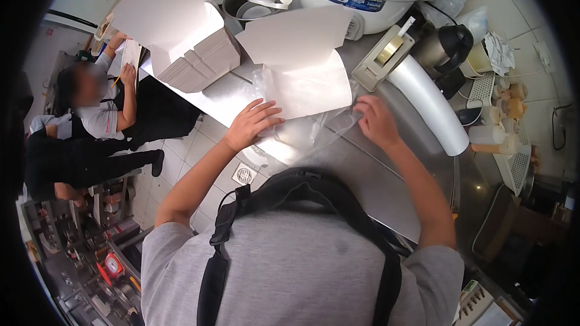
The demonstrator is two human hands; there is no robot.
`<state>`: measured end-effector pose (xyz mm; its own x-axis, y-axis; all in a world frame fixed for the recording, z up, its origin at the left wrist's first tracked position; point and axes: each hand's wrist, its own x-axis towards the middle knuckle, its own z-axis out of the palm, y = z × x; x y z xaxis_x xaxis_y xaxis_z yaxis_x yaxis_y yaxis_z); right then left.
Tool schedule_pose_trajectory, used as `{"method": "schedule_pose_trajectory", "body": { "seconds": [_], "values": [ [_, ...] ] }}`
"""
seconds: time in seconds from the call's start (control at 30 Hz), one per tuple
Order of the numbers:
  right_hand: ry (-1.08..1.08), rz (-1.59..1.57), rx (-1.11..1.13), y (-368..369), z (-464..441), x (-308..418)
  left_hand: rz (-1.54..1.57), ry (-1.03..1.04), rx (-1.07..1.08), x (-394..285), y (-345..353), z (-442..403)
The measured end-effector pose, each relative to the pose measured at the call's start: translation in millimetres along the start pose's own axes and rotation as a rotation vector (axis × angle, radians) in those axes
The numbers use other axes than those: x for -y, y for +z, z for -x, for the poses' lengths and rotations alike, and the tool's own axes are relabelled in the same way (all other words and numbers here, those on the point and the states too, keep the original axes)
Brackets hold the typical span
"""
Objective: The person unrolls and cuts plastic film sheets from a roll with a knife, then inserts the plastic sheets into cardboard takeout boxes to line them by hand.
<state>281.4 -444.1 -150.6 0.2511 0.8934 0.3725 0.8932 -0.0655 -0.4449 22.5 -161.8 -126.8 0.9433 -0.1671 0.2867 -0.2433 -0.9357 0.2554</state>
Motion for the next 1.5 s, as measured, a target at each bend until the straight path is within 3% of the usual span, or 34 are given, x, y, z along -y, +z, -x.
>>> {"method": "schedule_pose_trajectory", "body": {
  "seconds": [0.13,0.23,0.33,0.43,0.53,0.67,0.8,0.87,0.9,1.03,1.17,1.23,1.37,1.47,1.5],
  "values": [
    [-0.078,0.003,0.184,3,0,25,0.035,-0.058,-0.065,2,3,1],
    [0.046,0.006,0.299,-6,-5,33,0.048,-0.083,-0.105,5,1,1],
    [0.009,-0.046,0.371,-20,-11,25,0.054,-0.121,-0.123,2,-4,-1],
    [0.137,-0.005,0.757,-39,-8,38,0.042,-0.15,-0.109,3,-17,-5],
    [0.466,0.069,1.1,-61,-16,61,0.013,-0.204,-0.183,10,-32,-17],
    [0.4,-0.097,0.633,-60,-77,89,0.105,-0.279,-0.127,-13,-45,-69],
    [0.077,0.028,0.232,-8,-113,48,-0.356,-0.256,0.491,2,-3,-89],
    [0.001,0.121,0.104,16,-122,25,0.028,-0.327,0.566,9,1,-98],
    [0.059,0.117,0.123,20,-123,20,0.221,-0.36,0.602,12,2,-100],
    [0.266,0.214,0.281,25,-141,20,-0.076,-0.305,0.518,22,21,-90],
    [0.411,0.239,0.493,19,-155,21,0.336,-0.468,0.32,19,19,-92],
    [0.496,0.07,0.5,13,-155,31,0.446,-0.508,0.104,6,19,-95],
    [0.6,-0.535,0.503,23,-146,33,0.367,-0.579,0.119,-4,31,-105],
    [0.58,-0.667,0.37,38,-138,5,0.401,-0.604,0.099,0,46,-104],
    [0.745,-0.764,0.347,42,-138,-1,0.404,-0.597,0.083,2,49,-102]
  ]
}}
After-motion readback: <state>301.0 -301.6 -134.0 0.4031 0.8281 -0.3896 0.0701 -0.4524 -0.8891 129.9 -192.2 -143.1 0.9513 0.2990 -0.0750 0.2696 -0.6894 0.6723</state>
